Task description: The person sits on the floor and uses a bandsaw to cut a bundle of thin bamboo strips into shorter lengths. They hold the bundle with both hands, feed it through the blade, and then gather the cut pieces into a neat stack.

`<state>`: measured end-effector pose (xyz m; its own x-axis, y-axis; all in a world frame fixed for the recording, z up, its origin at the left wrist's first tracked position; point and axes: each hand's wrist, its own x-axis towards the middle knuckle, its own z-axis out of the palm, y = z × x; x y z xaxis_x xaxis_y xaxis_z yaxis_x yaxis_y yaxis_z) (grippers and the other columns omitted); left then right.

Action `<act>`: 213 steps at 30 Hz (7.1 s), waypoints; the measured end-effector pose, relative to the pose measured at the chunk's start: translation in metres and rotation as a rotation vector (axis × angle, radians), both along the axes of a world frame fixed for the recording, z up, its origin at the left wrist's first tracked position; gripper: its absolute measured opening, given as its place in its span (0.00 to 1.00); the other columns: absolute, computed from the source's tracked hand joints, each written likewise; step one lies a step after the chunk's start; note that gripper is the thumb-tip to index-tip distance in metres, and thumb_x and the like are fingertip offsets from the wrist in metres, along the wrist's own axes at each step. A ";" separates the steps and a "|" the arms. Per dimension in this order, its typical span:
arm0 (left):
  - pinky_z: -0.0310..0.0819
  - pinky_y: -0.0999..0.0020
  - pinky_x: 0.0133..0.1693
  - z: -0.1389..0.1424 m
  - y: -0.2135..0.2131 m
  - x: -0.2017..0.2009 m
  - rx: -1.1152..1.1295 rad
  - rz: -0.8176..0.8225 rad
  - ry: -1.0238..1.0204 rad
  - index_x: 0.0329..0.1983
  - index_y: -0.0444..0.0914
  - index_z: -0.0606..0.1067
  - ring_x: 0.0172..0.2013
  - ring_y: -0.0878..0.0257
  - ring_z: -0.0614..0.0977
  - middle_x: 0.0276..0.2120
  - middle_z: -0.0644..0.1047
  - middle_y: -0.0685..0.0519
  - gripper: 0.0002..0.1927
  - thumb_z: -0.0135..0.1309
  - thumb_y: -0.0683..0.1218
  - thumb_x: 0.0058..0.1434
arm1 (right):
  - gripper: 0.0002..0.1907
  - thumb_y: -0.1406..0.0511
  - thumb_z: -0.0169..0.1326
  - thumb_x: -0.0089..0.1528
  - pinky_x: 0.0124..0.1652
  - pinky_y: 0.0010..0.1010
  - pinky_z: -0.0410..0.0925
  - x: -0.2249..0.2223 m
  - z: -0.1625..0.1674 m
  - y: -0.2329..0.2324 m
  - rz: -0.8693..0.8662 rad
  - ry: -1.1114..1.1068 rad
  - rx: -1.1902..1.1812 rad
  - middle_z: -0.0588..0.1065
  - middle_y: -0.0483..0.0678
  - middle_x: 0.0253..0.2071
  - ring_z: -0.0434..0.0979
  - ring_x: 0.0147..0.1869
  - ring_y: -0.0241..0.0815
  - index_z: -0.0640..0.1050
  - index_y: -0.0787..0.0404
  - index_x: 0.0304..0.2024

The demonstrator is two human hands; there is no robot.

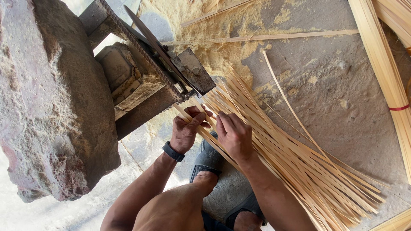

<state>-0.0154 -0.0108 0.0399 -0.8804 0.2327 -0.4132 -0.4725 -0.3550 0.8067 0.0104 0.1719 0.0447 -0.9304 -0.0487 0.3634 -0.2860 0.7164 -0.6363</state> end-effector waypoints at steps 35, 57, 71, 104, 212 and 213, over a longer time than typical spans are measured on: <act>0.83 0.59 0.56 -0.012 -0.009 -0.005 0.135 -0.417 0.064 0.61 0.32 0.72 0.51 0.59 0.83 0.50 0.79 0.46 0.19 0.57 0.45 0.70 | 0.13 0.73 0.57 0.64 0.19 0.23 0.71 -0.016 -0.007 -0.019 0.026 -0.128 0.027 0.77 0.57 0.32 0.77 0.23 0.39 0.79 0.76 0.49; 0.88 0.57 0.47 -0.003 -0.013 -0.001 0.010 -0.152 -0.057 0.58 0.35 0.77 0.46 0.58 0.86 0.43 0.83 0.47 0.18 0.54 0.48 0.70 | 0.07 0.71 0.61 0.64 0.35 0.27 0.79 0.062 0.030 0.046 0.003 -0.187 -0.321 0.79 0.52 0.39 0.84 0.40 0.41 0.82 0.65 0.45; 0.85 0.65 0.47 -0.011 -0.007 0.002 -0.114 -0.197 -0.097 0.51 0.34 0.79 0.43 0.64 0.85 0.43 0.84 0.51 0.16 0.51 0.50 0.70 | 0.07 0.71 0.61 0.66 0.21 0.27 0.72 -0.035 0.000 -0.035 -0.103 -0.079 -0.115 0.76 0.51 0.31 0.78 0.25 0.37 0.79 0.67 0.33; 0.86 0.62 0.46 -0.010 0.006 -0.002 0.015 -0.163 -0.068 0.47 0.32 0.78 0.40 0.60 0.86 0.39 0.84 0.47 0.09 0.58 0.41 0.66 | 0.10 0.70 0.57 0.68 0.18 0.24 0.69 -0.005 0.015 0.011 0.074 -0.147 0.058 0.78 0.52 0.32 0.77 0.26 0.37 0.82 0.71 0.48; 0.88 0.67 0.36 0.337 0.270 0.127 -0.269 -0.532 1.148 0.45 0.37 0.77 0.33 0.62 0.87 0.33 0.83 0.52 0.15 0.68 0.43 0.58 | 0.40 0.56 0.65 0.47 0.45 0.37 0.80 0.192 0.259 0.151 -0.400 -0.063 -0.649 0.79 0.49 0.44 0.81 0.40 0.44 0.69 0.59 0.60; 0.87 0.67 0.37 0.329 0.264 0.131 -0.186 -0.483 1.106 0.44 0.36 0.79 0.35 0.62 0.88 0.35 0.84 0.51 0.10 0.64 0.39 0.59 | 0.42 0.55 0.68 0.49 0.50 0.38 0.78 0.196 0.256 0.150 -0.391 0.048 -0.572 0.78 0.51 0.49 0.81 0.47 0.47 0.68 0.60 0.62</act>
